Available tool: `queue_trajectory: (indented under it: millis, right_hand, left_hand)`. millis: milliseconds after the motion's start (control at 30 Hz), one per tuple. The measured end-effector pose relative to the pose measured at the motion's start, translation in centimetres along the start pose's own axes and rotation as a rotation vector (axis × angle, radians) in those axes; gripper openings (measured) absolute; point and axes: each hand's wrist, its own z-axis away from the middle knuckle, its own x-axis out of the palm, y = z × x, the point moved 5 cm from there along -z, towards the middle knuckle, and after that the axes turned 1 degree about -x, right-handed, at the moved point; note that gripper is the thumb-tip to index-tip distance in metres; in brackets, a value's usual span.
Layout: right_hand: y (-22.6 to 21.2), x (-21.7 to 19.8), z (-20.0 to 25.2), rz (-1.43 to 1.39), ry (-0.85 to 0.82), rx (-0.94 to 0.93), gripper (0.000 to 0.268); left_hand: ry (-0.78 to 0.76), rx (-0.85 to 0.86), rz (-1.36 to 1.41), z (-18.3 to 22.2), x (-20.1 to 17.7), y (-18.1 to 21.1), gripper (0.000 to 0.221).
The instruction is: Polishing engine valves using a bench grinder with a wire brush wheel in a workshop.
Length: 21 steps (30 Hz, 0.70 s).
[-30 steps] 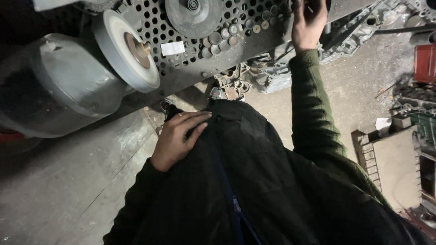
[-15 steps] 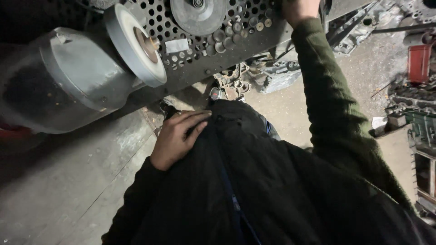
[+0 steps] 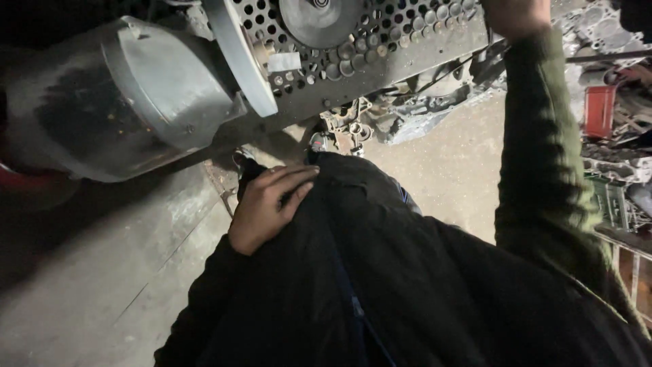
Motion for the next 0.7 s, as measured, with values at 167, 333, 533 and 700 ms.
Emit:
queue_trajectory:
  millis: [167, 333, 533, 700]
  right_hand:
    - [-9.4, -0.4, 7.5, -0.558, -0.414, 0.724, 0.037]
    - [-30.1, 2.1, 9.4, -1.308, -0.638, 0.511, 0.021]
    - [-44.4, 0.5, 2.0, -1.276, -0.41, -0.168, 0.021]
    - [-49.1, 2.4, 0.6, -1.19, -0.382, -0.185, 0.028]
  left_hand:
    - [-0.014, 0.021, 0.027, 0.9, -0.4, -1.2, 0.024]
    - [-0.044, 0.058, 0.095, 1.2, -1.4, -0.8, 0.03]
    - [-0.034, 0.258, 0.136, 2.7, -3.8, 0.4, 0.029]
    - [0.04, 0.262, 0.089, 5.5, -6.7, -0.1, 0.025]
